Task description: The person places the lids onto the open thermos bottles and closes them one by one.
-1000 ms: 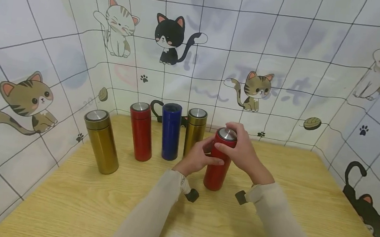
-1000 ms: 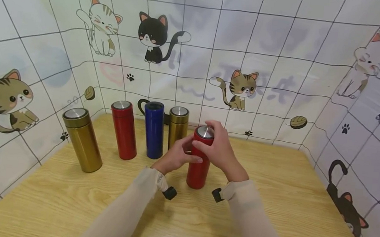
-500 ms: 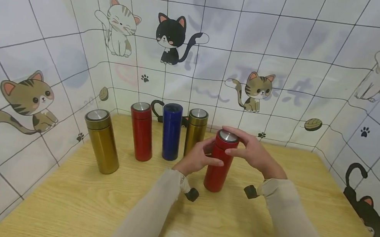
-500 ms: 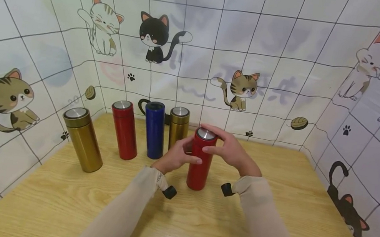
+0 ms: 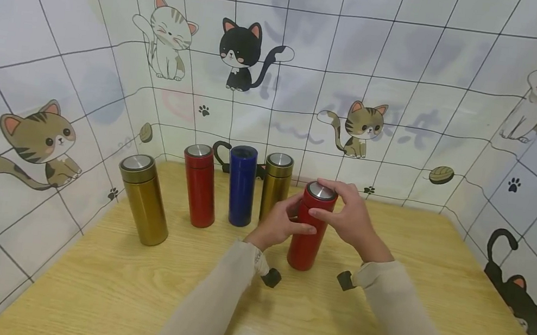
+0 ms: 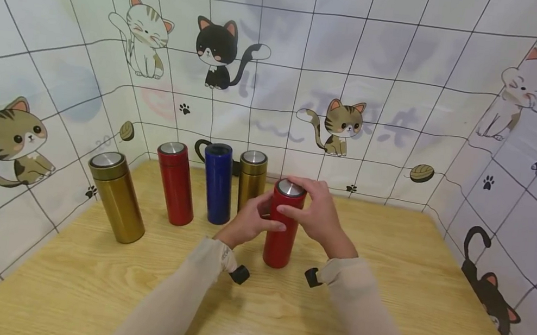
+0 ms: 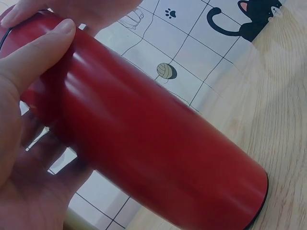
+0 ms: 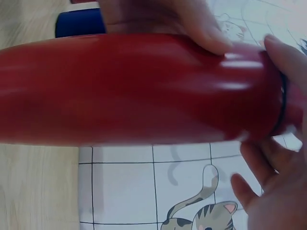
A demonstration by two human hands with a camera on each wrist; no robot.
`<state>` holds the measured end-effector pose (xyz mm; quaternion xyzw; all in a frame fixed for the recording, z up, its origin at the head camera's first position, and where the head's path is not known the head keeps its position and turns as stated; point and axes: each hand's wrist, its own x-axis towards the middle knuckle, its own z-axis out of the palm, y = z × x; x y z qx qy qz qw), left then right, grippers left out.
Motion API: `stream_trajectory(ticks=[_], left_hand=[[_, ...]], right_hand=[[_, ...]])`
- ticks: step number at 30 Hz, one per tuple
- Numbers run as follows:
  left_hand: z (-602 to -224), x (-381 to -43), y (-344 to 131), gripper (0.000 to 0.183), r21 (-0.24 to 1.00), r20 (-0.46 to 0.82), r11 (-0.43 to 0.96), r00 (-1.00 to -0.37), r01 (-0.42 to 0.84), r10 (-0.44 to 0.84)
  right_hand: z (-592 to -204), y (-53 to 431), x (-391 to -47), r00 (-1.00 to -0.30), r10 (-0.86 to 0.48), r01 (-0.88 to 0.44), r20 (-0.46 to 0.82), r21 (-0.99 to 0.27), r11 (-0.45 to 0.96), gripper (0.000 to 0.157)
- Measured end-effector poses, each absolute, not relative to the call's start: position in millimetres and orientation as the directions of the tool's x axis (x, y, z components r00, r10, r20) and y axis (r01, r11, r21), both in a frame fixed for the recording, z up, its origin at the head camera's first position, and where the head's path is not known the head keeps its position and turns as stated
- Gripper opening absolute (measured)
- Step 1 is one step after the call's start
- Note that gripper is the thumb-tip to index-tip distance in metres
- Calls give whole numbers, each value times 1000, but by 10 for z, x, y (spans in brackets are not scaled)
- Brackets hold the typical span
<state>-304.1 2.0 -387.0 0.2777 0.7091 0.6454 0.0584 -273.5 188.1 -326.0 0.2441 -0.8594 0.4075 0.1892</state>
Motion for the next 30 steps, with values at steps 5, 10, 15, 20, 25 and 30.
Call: stream_trajectory(ticks=[5,10,15,20,25,30], left_hand=[[-3869,-3020,19,81,942,295,14,-843,337,449],[-3889,-3008,38,80,926,337,4,-835,376,436],[-3898,-2997,39,78,922,340,25,-841,386,421],[-3885,-2998,35,77,931,311,49,-855,363,416],[-3868,-2999,25,75,934,310,38,-856,356,414],[-3888,-2989,16,77,944,286,30,-857,330,428]], right_hand=[[-3335,1737,-2725,-738,-190,-591,647,-485,644,63],[-3412,1633,-2731,-650,-109,-565,752,-383,731,65],[-3429,1580,-2731,-592,-75,-524,802,-313,792,65],[-3414,1534,-2736,-541,-55,-472,839,-249,846,65],[-3361,1495,-2710,-546,-46,-389,837,-205,898,68],[-3319,1561,-2650,-714,-107,-477,692,-369,798,61]])
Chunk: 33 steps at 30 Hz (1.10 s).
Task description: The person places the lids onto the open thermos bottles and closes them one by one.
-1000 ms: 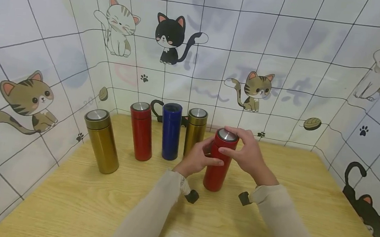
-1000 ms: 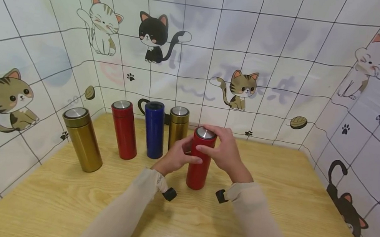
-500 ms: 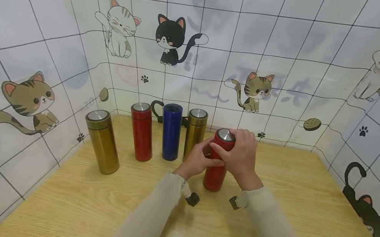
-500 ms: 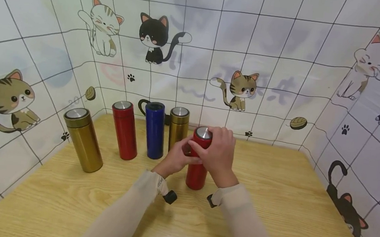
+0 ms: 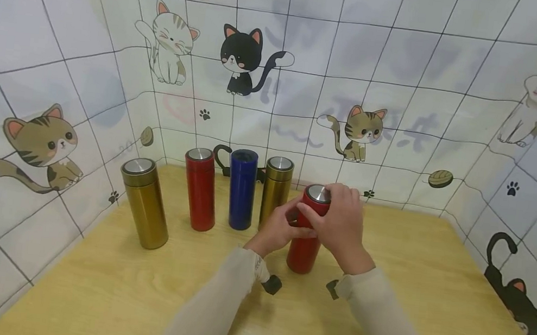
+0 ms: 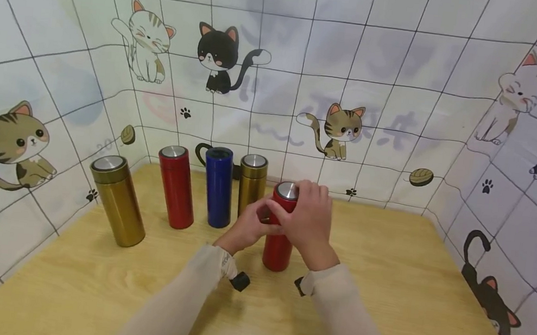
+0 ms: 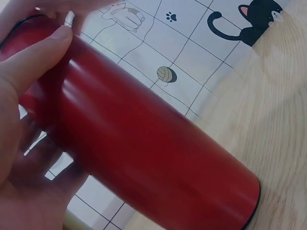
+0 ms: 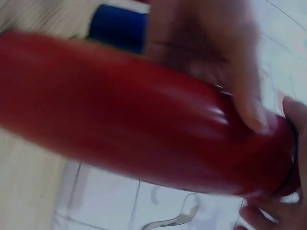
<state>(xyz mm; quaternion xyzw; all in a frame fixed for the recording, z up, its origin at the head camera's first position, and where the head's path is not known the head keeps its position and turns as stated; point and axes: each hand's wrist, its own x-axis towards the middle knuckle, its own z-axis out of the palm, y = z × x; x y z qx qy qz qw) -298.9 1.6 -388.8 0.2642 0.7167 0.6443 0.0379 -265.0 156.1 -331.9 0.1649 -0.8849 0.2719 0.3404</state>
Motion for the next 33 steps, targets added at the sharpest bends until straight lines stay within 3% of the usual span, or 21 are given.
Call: stream_trajectory(ticks=[4,6,10,14,22,33], left_hand=[[-3908,-2986,17,81,947,286,-3,-841,321,459],[-3907,-2989,12,83,946,292,-10,-835,325,467],[-3890,-2986,-5,83,944,297,-16,-827,330,477],[-3888,-2975,3,82,943,300,-13,-834,333,463],[-3918,-2941,28,80,930,348,-37,-841,367,415],[-3935,-2931,51,82,911,396,-53,-835,408,381]], right_hand=[[-3300,1737,-2652,-830,-264,-554,492,-663,504,56],[-3289,1824,-2674,-836,-343,-541,429,-753,374,60],[-3273,1913,-2704,-821,-415,-521,392,-811,265,63],[-3256,1905,-2688,-827,-386,-533,408,-787,310,63],[-3293,1775,-2655,-826,-227,-547,516,-639,540,61],[-3373,1621,-2610,-706,-135,-561,695,-432,706,60]])
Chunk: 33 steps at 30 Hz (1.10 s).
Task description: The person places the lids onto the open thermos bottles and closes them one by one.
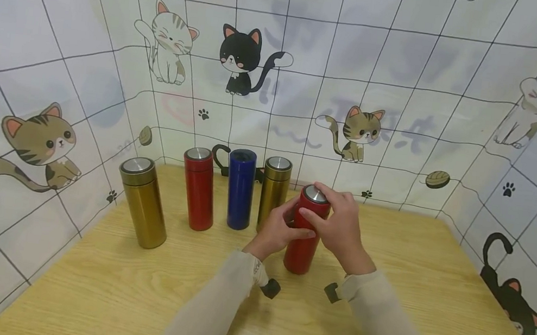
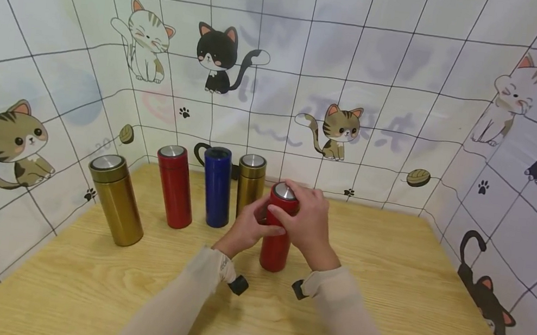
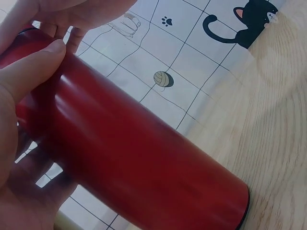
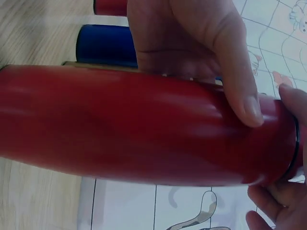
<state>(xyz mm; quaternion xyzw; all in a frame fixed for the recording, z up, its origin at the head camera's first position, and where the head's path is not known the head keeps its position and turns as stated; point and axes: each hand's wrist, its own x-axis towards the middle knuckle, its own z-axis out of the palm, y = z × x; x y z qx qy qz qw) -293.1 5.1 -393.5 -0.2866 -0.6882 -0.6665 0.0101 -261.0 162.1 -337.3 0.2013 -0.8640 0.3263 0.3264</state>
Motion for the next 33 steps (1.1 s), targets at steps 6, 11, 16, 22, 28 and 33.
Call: stream_trajectory(ticks=[6,11,16,22,28,33], left_hand=[[-3922,-2891,87,82,905,409,-30,-845,425,345],[-3920,-2856,124,83,907,396,15,-865,420,309],[-3940,-2853,152,85,911,379,54,-884,408,274],[-3980,-2864,183,86,912,369,97,-900,399,232],[-4011,-2889,234,89,905,379,146,-912,401,156],[-4028,-2914,253,89,874,435,191,-895,447,101]], right_hand=[[-3385,1578,-2600,-660,-95,-549,745,-392,738,60],[-3394,1558,-2600,-621,-67,-560,781,-383,734,60],[-3403,1544,-2635,-597,-60,-572,800,-372,731,59],[-3441,1539,-2708,-619,-60,-555,783,-382,739,59],[-3463,1519,-2795,-635,-55,-544,770,-396,740,60],[-3452,1483,-2841,-631,-56,-547,774,-392,740,60]])
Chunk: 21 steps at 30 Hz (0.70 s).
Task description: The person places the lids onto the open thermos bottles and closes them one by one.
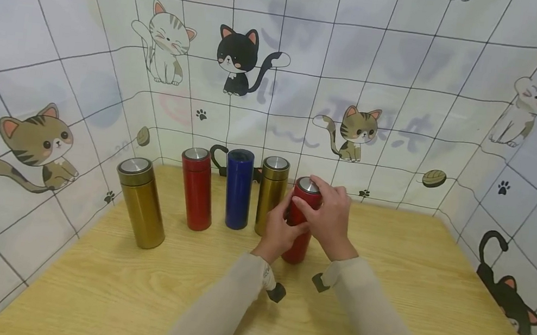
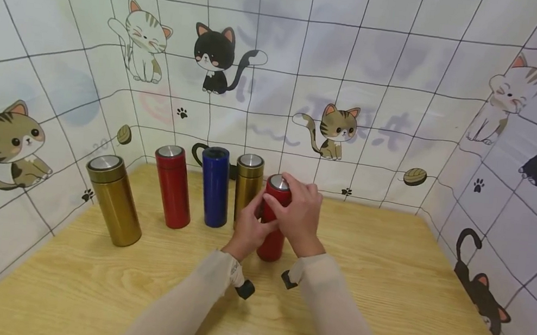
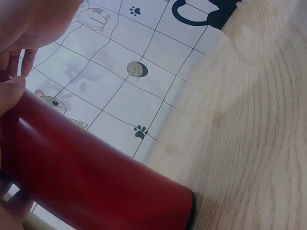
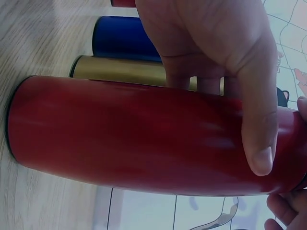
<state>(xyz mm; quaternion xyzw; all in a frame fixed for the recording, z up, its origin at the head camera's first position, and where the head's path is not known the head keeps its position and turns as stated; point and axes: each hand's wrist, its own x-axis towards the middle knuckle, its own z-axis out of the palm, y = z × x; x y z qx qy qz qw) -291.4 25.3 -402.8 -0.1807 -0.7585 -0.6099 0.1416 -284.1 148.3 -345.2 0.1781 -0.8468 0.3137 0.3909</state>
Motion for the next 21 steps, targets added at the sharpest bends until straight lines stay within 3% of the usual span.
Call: stream_trajectory(ticks=[9,16,21], left_hand=[[-4043,-2942,212,87,874,448,181,-892,452,65],[-3937,-2936,188,83,815,477,369,-879,446,10],[-3984,-2872,146,83,796,467,431,-884,426,11]], right_hand=[[-3480,1426,-2858,-703,-45,-555,710,-507,660,70],[-3553,1506,-2846,-763,-79,-527,642,-547,650,90],[-3706,1646,-2805,-787,-131,-510,603,-516,688,91]])
